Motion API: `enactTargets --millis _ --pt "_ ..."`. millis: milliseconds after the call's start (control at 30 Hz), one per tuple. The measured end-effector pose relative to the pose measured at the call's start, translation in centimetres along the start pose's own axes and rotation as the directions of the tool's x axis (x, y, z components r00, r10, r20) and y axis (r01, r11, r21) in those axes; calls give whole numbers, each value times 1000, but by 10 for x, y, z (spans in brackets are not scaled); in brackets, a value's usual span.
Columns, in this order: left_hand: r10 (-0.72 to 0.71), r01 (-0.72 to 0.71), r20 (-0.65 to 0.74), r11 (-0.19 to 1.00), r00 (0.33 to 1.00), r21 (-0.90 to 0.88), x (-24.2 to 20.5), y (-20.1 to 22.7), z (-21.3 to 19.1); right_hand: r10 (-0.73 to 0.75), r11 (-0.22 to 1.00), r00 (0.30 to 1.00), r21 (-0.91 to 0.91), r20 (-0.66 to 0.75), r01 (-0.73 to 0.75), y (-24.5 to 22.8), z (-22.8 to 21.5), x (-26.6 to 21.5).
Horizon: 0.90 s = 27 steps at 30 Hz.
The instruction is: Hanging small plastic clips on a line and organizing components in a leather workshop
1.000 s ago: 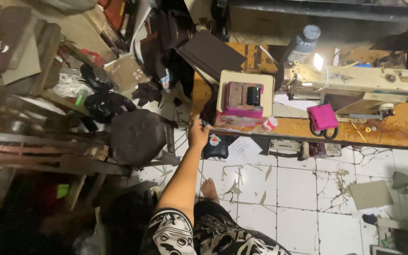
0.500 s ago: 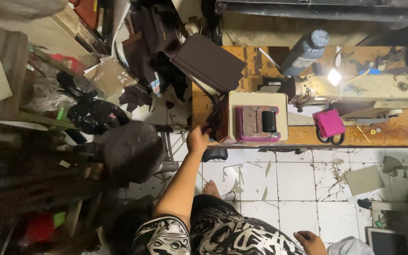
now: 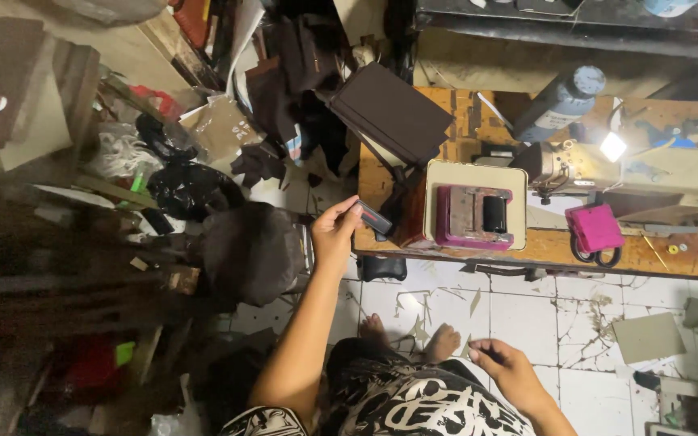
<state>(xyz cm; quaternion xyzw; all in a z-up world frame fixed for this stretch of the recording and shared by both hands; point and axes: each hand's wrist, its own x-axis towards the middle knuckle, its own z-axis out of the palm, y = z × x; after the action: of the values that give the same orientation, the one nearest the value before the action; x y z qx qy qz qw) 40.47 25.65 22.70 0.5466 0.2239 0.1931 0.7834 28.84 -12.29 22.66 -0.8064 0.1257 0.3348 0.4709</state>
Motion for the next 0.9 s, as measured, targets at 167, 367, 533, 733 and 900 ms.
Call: enactTargets --millis 167,367,533,733,900 --pt "75 -91 142 990 987 110 -59 79 20 -591 806 806 6 30 592 -132 5 -28" --pt "314 -387 379 912 871 135 -130 137 59 -799 601 601 34 26 798 -207 6 -36" --pt "275 -327 505 945 818 15 -167 154 90 -873 481 484 287 65 828 -199 -13 -18" --pt "210 -229 562 973 800 -36 -170 164 118 -927 374 363 143 93 917 -197 -47 -18" --pt "524 -504 66 842 849 -192 -149 166 122 -775 625 628 235 70 745 -189 -78 -9"
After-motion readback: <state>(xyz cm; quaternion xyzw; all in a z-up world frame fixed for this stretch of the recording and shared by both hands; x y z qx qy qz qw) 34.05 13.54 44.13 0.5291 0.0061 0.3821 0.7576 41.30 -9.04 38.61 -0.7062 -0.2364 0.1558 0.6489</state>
